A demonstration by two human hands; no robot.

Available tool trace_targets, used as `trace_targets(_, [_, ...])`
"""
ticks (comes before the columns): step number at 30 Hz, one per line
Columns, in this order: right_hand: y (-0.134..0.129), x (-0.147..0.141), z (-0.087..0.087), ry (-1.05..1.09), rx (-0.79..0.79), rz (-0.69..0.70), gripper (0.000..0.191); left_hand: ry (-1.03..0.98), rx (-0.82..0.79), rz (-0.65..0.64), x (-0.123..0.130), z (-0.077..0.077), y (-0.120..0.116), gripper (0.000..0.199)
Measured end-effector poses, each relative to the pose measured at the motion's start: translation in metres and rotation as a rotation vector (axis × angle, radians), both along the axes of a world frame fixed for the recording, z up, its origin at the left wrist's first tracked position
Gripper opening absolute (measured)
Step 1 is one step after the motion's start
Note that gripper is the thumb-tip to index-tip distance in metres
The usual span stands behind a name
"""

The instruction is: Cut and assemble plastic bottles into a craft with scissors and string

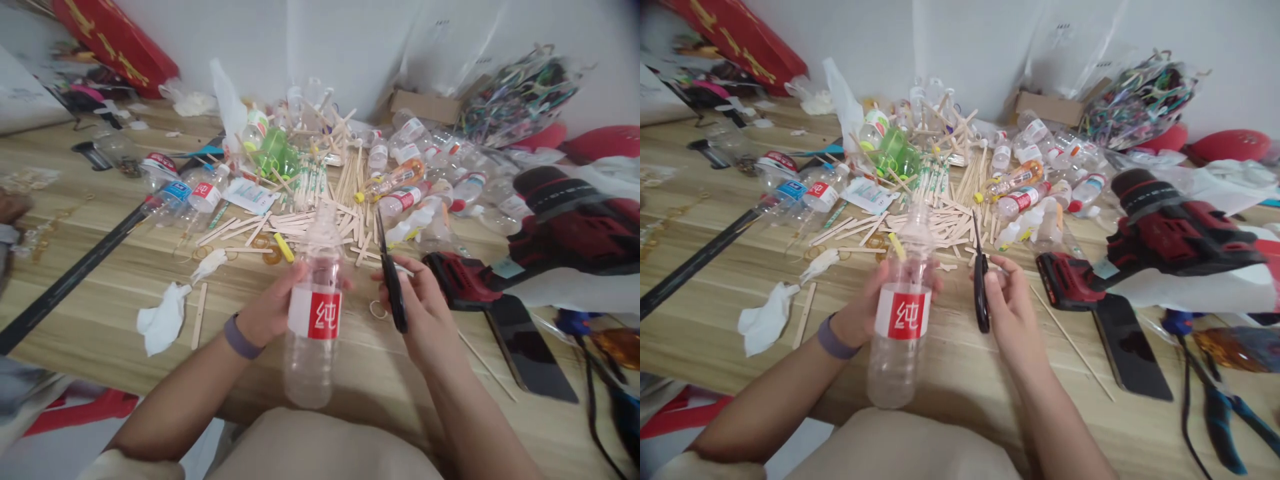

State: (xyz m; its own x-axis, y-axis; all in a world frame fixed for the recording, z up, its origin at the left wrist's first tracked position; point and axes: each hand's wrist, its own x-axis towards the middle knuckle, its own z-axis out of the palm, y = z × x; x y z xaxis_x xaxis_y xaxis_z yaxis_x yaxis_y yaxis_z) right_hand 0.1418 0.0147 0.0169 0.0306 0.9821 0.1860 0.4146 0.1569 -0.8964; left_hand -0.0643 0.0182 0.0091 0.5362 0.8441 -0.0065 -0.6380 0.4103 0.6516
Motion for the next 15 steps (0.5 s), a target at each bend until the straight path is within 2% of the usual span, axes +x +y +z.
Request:
trace_targets(3, [-0.01,0.002,0.002,0.191,-0.16,0.134,0.047,0.027,0.01,0.151,-0.003,-0.003,0.005,0.055])
trace_targets(6, [-0.026,0.007,0.005,0.201,-0.194,0.249,0.05,0.069,0.086,0.212,-0.003,-0.004,0.006,0.058])
trace_targets(8, [-0.036,0.013,0.007,0.096,-0.165,0.238,0.051,0.122,0.117,0.243,-0.002,-0.004,0.005,0.06])
trace_targets(12, [-0.051,0.024,0.016,-0.275,-0.038,0.265,0.052,0.259,0.183,0.313,0.0,-0.005,0.005,0.06])
trace_targets(15, [-0.057,0.026,0.023,-0.424,0.029,0.303,0.052,0.373,0.345,0.405,0.0,-0.007,0.008,0.061])
